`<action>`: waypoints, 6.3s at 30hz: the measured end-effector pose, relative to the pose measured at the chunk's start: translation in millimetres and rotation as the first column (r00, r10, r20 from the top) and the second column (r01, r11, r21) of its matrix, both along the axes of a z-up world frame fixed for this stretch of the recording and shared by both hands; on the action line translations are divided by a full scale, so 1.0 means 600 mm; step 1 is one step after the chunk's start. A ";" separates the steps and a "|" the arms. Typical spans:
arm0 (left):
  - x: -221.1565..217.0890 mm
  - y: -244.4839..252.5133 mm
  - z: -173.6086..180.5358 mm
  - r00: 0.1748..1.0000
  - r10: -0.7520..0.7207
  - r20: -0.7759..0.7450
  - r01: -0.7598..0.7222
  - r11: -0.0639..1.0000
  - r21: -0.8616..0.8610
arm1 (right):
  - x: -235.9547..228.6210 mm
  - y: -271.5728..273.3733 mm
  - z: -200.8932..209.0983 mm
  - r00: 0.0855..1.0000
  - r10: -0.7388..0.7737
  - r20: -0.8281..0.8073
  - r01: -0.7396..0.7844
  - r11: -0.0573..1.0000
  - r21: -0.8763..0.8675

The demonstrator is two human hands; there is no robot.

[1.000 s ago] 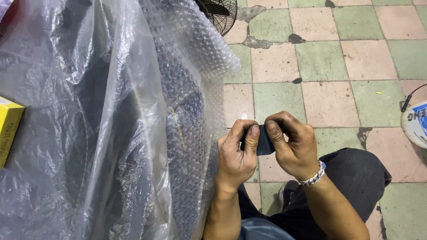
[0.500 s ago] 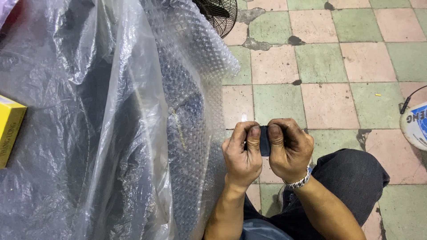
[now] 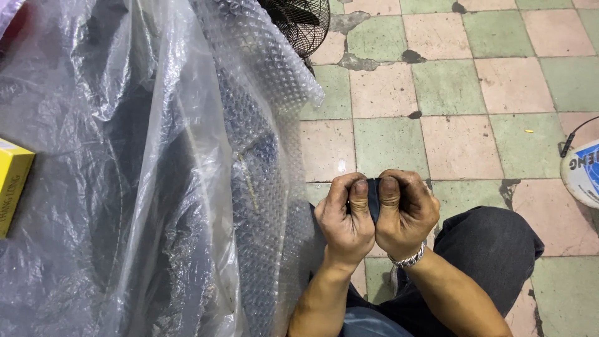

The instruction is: The person cleans a small metal rod using a dark abrasive pad, dipping it into a red bucket of water. They briefly move to a scooter seat to interact with a smartphone before returning to the bucket to continue scrubbing the metal rod.

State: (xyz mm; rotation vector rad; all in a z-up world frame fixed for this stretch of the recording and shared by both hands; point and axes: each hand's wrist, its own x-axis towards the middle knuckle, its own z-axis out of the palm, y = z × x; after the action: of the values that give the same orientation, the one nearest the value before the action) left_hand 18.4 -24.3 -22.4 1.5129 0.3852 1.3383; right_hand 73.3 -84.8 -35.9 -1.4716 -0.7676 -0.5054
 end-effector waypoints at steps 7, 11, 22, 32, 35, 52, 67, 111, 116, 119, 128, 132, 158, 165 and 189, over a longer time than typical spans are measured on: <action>0.005 -0.003 -0.004 1.000 0.008 0.012 -0.008 1.000 -0.028 | -0.003 0.002 0.005 1.000 -0.028 -0.001 0.028 1.000 0.009; 0.006 -0.004 -0.005 1.000 0.011 0.009 -0.011 1.000 -0.021 | -0.004 0.004 0.003 0.999 -0.042 0.001 0.042 0.999 0.016; 0.009 0.000 -0.003 0.998 0.054 0.022 -0.054 0.999 0.003 | 0.000 0.007 -0.005 0.995 -0.095 0.013 0.094 0.995 0.040; 0.011 0.001 0.000 0.995 0.083 0.046 -0.084 0.996 0.026 | -0.001 0.012 -0.006 0.991 -0.135 0.023 0.134 0.989 0.056; 0.013 0.000 -0.004 0.995 0.092 0.050 -0.093 0.995 0.026 | 0.001 0.011 -0.008 0.989 -0.145 0.030 0.143 0.988 0.056; 0.011 0.022 -0.011 0.996 0.074 0.047 -0.075 0.997 0.030 | 0.032 -0.014 0.039 0.972 0.166 -0.164 -0.168 0.986 0.003; 0.003 0.007 0.023 0.931 -0.341 0.128 0.364 0.864 -0.349 | 0.052 -0.035 0.051 0.608 0.653 -0.451 -0.696 0.712 0.093; 0.030 0.021 0.025 0.783 -0.597 0.174 0.620 0.730 -0.289 | 0.059 -0.059 0.040 0.603 0.606 -0.519 -0.569 0.783 0.253; 0.043 0.015 0.023 0.842 -0.516 0.156 0.539 0.808 -0.238 | 0.047 -0.044 0.041 0.652 0.577 -0.492 -0.517 0.813 0.268; 0.045 0.019 0.033 0.880 -0.462 0.112 0.475 0.862 -0.175 | 0.043 -0.036 0.030 0.682 0.557 -0.474 -0.473 0.830 0.295; 0.045 0.019 0.021 0.923 -0.371 0.102 0.383 0.909 -0.165 | 0.037 -0.021 0.019 0.738 0.511 -0.441 -0.425 0.859 0.284; 0.049 0.015 0.013 0.915 -0.381 0.131 0.400 0.897 -0.190 | 0.037 -0.019 0.020 0.735 0.512 -0.444 -0.414 0.858 0.303; 0.039 0.019 0.029 0.824 -0.523 0.220 0.565 0.727 -0.390 | 0.081 -0.061 0.090 0.721 0.512 -0.466 -0.591 0.806 -0.029; 0.048 0.034 0.008 0.855 -0.492 0.165 0.508 0.727 -0.463 | 0.091 -0.059 0.107 0.904 0.386 -0.185 -0.426 0.771 -0.473; 0.062 0.045 0.002 0.838 -0.542 0.065 0.522 0.762 -0.384 | 0.116 -0.073 0.092 0.724 0.489 -0.487 -0.682 0.612 -0.400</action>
State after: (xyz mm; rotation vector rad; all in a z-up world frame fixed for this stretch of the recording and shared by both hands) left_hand 55.7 3.0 -21.1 1.1931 0.2055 0.7162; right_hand 142.8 -128.8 19.4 -1.6424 -1.1266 0.5401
